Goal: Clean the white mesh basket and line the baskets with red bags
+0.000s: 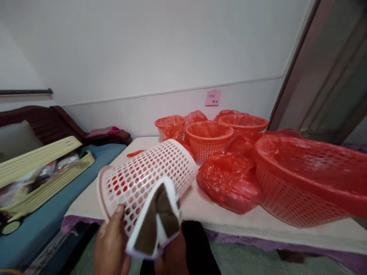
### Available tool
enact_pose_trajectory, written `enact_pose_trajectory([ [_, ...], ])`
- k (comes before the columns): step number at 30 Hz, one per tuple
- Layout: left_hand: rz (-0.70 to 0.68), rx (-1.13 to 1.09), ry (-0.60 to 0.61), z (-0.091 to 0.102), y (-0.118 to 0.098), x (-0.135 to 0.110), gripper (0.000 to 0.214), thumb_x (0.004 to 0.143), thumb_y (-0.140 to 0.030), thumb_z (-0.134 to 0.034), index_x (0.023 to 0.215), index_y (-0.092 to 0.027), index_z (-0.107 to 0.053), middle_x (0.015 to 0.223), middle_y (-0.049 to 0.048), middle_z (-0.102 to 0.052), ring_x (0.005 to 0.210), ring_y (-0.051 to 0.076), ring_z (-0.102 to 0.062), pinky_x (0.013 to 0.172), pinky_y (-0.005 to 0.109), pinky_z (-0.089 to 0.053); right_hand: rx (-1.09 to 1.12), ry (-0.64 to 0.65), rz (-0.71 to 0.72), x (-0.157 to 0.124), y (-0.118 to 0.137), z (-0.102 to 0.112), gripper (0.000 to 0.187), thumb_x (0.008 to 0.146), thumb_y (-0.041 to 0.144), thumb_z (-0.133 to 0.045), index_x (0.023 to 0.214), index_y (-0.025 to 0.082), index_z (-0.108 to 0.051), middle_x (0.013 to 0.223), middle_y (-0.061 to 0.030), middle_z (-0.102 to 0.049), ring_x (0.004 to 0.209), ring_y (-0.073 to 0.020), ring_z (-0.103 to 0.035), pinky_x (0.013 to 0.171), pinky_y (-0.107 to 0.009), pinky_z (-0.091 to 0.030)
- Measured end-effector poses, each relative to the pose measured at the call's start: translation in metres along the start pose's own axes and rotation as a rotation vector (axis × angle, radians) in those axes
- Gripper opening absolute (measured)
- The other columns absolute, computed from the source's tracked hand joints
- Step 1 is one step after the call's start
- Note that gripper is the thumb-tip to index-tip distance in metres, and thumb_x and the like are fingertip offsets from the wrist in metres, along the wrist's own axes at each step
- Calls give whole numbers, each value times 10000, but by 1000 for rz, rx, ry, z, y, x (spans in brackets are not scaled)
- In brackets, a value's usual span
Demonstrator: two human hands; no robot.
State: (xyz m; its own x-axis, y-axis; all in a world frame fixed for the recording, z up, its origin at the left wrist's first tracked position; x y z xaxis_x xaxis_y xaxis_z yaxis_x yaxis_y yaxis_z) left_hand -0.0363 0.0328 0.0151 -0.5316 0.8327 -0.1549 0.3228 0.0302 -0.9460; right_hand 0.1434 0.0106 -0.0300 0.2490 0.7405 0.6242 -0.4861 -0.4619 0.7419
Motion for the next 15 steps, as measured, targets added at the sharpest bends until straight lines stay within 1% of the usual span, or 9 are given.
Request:
enact_pose_trajectory([
  [2,60,-70,-24,7,3,2,263,815,-317,-660,1038,-195,-726,903,34,-780,932,217,-724,851,321,-585,86,-121,-152,14,-23,24,549,719,182,-575,1268,197,-576,1187,-121,-679,1099,-310,-632,912,-463,-534],
  [4,118,-145,-43,10,7,3,294,832,-298,-642,1104,-211,-710,985,31,-774,1011,217,-702,917,331,-560,272,-252,-416,21,-53,39,491,723,224,-586,1211,164,-588,1153,-126,-692,1031,-294,-658,892,-457,-538],
  [5,144,-176,-45,11,8,3,307,836,-298,-636,1123,-216,-706,1004,32,-772,1052,223,-686,946,342,-547,401,-312,-562,19,-67,40,479,726,267,-609,1194,164,-585,1143,-118,-698,1008,-284,-666,884,-445,-540],
  [7,181,-222,-48,10,8,1,317,837,-311,-625,1131,-224,-708,1023,31,-770,1135,243,-645,987,363,-524,659,-385,-797,6,-83,25,521,711,353,-664,1188,169,-565,1145,-106,-703,1003,-277,-671,891,-436,-536],
  [8,190,-244,-49,9,7,-1,320,831,-324,-627,1124,-228,-712,1031,29,-769,1175,254,-620,1000,370,-515,767,-390,-883,-2,-86,13,548,691,373,-688,1183,169,-560,1131,-101,-713,996,-277,-677,888,-432,-538],
  [10,189,-264,-47,8,3,-2,337,803,-364,-648,1106,-236,-719,1053,23,-766,1241,277,-568,1010,384,-507,911,-341,-1010,-20,-89,-13,568,648,367,-721,1154,159,-567,1062,-92,-739,954,-278,-691,858,-422,-550],
  [12,172,-239,-36,10,-3,-2,362,777,-399,-665,1103,-248,-719,1095,19,-757,1279,297,-531,1006,402,-509,972,-249,-1088,-34,-90,-34,522,621,318,-726,1096,147,-593,971,-76,-758,897,-269,-703,822,-398,-557],
  [13,166,-209,-34,14,-4,-1,371,760,-407,-679,1094,-252,-720,1105,20,-755,1280,307,-529,996,413,-516,987,-204,-1097,-36,-90,-39,482,624,294,-717,1068,145,-607,936,-66,-761,866,-260,-708,798,-384,-559],
  [15,121,-123,-15,23,-7,3,387,703,-395,-726,1063,-251,-728,1091,30,-760,1257,333,-547,965,435,-536,994,-165,-1062,-30,-91,-37,403,657,281,-705,1028,145,-627,873,-42,-756,797,-238,-710,736,-358,-563],
])
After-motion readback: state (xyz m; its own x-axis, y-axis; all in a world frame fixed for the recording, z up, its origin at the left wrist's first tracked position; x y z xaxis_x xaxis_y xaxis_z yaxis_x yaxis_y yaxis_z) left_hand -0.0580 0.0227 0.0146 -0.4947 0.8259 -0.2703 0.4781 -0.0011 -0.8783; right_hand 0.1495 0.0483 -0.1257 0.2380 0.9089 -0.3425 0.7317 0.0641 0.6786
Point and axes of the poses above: each hand's wrist, its own x-axis towards the middle knuckle, its own z-axis out of the back of the hand, y = z × x, the point moved 10 cm from there along x, towards the middle knuckle
